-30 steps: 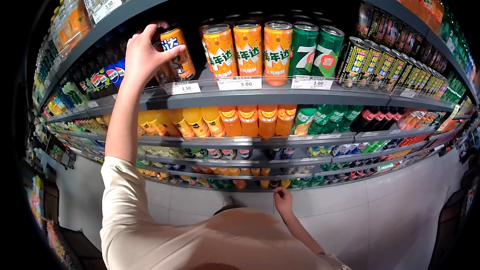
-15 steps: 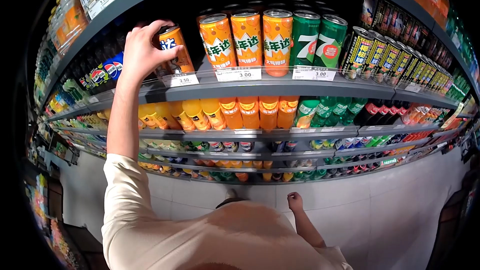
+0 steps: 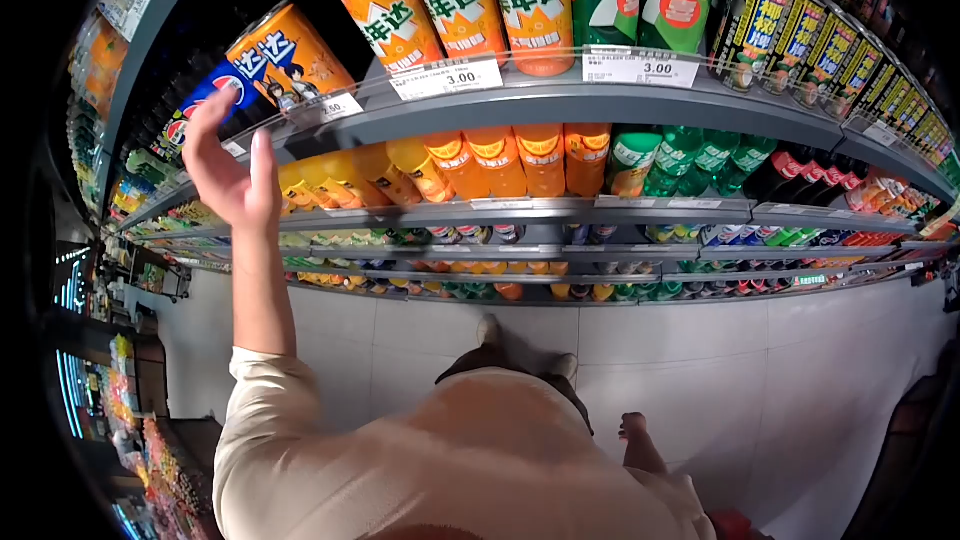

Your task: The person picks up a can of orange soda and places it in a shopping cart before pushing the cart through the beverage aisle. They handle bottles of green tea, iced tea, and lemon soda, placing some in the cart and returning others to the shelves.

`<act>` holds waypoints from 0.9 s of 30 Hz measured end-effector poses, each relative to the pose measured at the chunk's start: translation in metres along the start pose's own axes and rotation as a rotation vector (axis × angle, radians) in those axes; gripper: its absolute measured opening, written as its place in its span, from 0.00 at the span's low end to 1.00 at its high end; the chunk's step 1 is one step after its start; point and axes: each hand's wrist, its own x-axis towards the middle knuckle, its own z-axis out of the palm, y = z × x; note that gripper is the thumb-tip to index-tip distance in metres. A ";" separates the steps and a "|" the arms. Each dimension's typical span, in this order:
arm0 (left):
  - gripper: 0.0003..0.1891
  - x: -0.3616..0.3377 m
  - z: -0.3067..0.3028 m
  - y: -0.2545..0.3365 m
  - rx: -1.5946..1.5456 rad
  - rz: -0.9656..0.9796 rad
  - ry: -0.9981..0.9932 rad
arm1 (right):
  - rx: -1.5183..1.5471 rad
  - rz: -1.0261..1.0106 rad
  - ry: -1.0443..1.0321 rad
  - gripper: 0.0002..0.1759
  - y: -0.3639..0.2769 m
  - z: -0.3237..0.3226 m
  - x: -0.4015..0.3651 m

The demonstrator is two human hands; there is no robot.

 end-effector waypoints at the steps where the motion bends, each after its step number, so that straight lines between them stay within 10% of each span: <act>1: 0.17 -0.032 0.007 0.016 -0.197 -0.029 0.093 | -0.045 0.004 0.031 0.16 -0.009 0.006 -0.008; 4: 0.13 -0.127 0.016 0.069 -0.147 -0.082 -0.270 | -0.024 0.009 0.000 0.14 -0.028 0.017 0.003; 11: 0.29 -0.379 -0.033 0.147 -0.439 -1.142 -1.308 | -0.128 -0.164 -0.024 0.15 -0.132 0.053 -0.009; 15: 0.25 -0.491 -0.113 0.151 -0.307 -1.258 -2.055 | -0.140 -0.359 -0.005 0.16 -0.175 0.076 -0.033; 20: 0.22 -0.597 -0.231 0.170 -0.239 -1.595 -1.495 | -0.385 -0.178 -0.029 0.12 -0.174 0.106 -0.017; 22: 0.21 -0.618 -0.276 0.178 -0.255 -2.392 -0.917 | -0.519 -0.129 -0.071 0.12 -0.173 0.128 -0.029; 27: 0.19 -0.696 -0.405 0.246 -0.120 -2.529 -0.699 | -0.887 -0.274 -0.208 0.12 -0.178 0.241 -0.069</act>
